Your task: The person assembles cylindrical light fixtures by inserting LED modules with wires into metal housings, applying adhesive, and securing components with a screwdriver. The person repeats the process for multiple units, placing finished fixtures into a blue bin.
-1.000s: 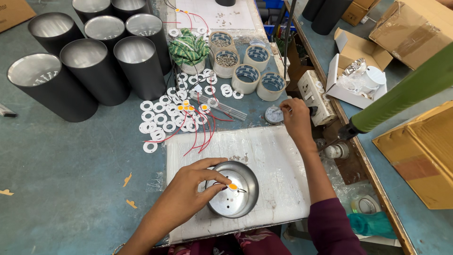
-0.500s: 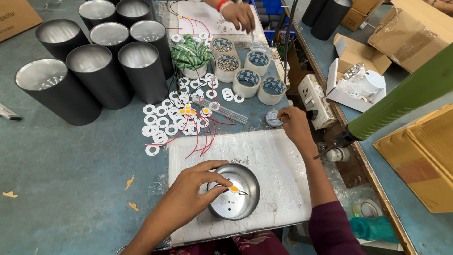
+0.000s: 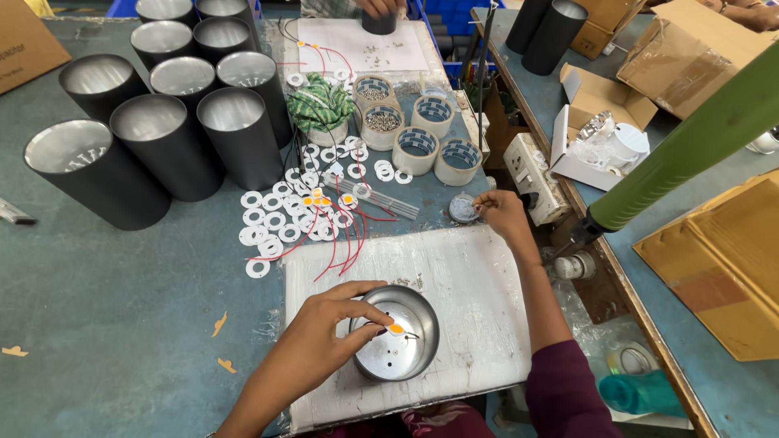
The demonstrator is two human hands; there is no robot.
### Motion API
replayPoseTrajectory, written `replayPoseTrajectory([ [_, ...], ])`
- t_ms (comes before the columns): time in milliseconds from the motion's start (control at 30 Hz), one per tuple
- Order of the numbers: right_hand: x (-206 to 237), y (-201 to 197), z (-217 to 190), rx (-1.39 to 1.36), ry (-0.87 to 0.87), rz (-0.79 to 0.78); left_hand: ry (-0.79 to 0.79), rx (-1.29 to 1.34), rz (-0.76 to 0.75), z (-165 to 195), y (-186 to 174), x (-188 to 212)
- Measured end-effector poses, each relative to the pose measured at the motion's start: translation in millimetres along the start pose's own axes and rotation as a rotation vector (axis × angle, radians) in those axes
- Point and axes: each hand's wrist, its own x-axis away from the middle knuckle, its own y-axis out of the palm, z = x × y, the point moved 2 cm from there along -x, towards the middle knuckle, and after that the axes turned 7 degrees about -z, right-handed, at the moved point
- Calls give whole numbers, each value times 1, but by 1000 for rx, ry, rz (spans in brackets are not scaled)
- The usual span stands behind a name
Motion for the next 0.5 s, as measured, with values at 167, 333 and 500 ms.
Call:
replayPoseTrajectory([
  [167, 0, -7, 8, -157, -37, -17, -21, 29, -2, 0, 1, -1],
  [333, 0, -12, 17, -197, -68, 47, -2, 30, 10, 1, 1, -2],
  [500, 3, -9, 22, -104, -36, 149, -29, -21, 101, 1, 3, 3],
])
